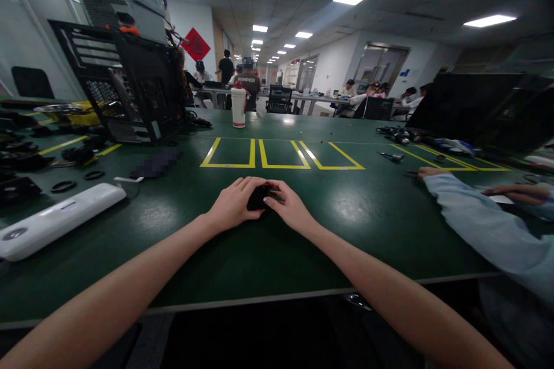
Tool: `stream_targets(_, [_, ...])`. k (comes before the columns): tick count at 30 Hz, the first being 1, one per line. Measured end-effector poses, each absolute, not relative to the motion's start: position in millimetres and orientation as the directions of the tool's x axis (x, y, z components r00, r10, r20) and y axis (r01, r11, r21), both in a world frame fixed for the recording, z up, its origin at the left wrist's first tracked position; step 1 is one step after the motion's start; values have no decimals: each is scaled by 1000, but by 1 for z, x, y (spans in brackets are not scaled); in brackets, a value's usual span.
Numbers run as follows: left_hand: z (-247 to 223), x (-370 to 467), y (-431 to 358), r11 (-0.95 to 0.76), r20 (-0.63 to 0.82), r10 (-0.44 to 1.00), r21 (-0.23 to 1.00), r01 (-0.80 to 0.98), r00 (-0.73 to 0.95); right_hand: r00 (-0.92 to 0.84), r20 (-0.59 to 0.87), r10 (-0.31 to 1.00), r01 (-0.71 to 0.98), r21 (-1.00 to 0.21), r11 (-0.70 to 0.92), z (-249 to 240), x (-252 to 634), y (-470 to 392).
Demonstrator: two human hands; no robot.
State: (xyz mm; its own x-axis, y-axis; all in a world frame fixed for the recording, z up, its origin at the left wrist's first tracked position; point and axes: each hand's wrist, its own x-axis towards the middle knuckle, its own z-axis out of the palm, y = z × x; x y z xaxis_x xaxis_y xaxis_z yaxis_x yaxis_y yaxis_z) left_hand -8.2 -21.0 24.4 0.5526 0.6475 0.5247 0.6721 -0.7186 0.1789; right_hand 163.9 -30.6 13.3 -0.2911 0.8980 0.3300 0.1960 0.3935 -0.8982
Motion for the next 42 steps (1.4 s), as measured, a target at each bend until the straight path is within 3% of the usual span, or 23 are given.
stream_targets(10, [23,-8,-19,-718,519,650,178,673,556,-279,371,886,118,-902,415,11,163,-30])
stream_targets(20, [24,-8,-20,-714,514,655,181,677,554,-285,405,869,277,-833,479,12,163,-31])
stream_targets(32, [25,-8,-19,-695,496,683,218,685,535,-275,379,883,347,-818,459,5,165,-28])
stream_targets(36, [26,-10,-13,-676,477,713,272,685,514,-215,353,911,432,-802,412,3,167,-24])
stream_targets(42, [22,-17,6,-571,355,821,468,675,448,-162,256,953,493,-816,303,7,171,-24])
